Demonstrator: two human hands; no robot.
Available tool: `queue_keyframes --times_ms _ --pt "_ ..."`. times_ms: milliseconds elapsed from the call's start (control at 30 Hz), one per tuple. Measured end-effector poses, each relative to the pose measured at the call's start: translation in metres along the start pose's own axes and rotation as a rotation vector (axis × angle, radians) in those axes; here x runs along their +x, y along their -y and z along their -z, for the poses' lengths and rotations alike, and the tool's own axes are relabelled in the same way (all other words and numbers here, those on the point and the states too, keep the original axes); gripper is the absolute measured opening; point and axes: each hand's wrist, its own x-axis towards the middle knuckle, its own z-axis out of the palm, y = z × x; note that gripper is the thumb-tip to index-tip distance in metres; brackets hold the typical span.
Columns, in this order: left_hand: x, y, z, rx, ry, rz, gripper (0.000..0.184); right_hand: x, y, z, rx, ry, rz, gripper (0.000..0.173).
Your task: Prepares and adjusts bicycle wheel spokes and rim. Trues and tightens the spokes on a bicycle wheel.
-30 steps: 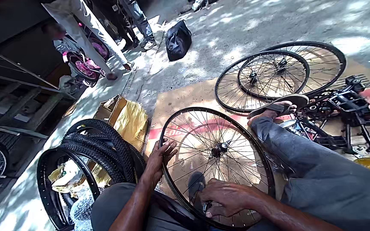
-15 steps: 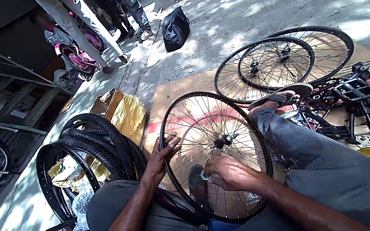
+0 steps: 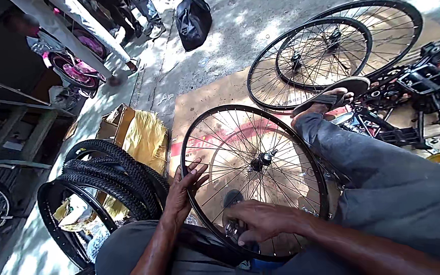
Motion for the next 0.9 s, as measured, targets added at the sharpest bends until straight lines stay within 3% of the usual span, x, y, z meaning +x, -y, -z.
queue_keyframes --times_ms 100,200,300,400,467,567,633,733,767,833,900 --pt "0.001 -0.001 0.001 0.001 0.018 -0.004 0.037 -0.008 -0.002 0.0 0.109 -0.11 -0.055 0.023" --pt "-0.003 -0.003 -0.002 0.039 0.01 -0.01 0.035 0.005 -0.001 -0.023 -0.095 -0.266 -0.162 0.022" --pt "-0.003 -0.003 -0.002 0.055 0.021 -0.023 0.033 0.011 0.0 -0.024 -0.175 -0.19 -0.143 0.016" --pt "-0.004 -0.003 -0.001 0.052 0.028 -0.014 0.032 -0.005 -0.003 0.003 0.071 -0.016 -0.054 0.04" --pt "-0.004 -0.004 -0.001 0.055 0.035 -0.012 0.034 -0.01 -0.006 0.004 0.168 -0.078 -0.072 0.029" --pt "-0.006 -0.005 -0.004 0.071 0.035 -0.013 0.034 0.003 0.003 -0.018 -0.065 -0.227 -0.221 0.021" --pt "-0.004 -0.005 -0.004 0.076 0.036 -0.019 0.031 0.01 0.004 -0.022 -0.149 -0.193 -0.202 0.017" --pt "-0.005 -0.004 -0.002 0.076 0.033 -0.014 0.033 -0.002 -0.001 0.002 0.071 -0.019 -0.076 0.037" --pt "-0.006 -0.004 -0.002 0.077 0.037 -0.014 0.034 -0.008 -0.004 0.006 0.134 -0.013 -0.049 0.036" --pt "-0.007 -0.005 -0.003 0.089 0.046 -0.012 0.032 -0.01 -0.003 0.003 0.176 -0.096 -0.119 0.025" --pt "-0.008 -0.006 -0.004 0.094 0.05 -0.013 0.032 -0.001 0.004 -0.011 0.021 -0.206 -0.247 0.024"
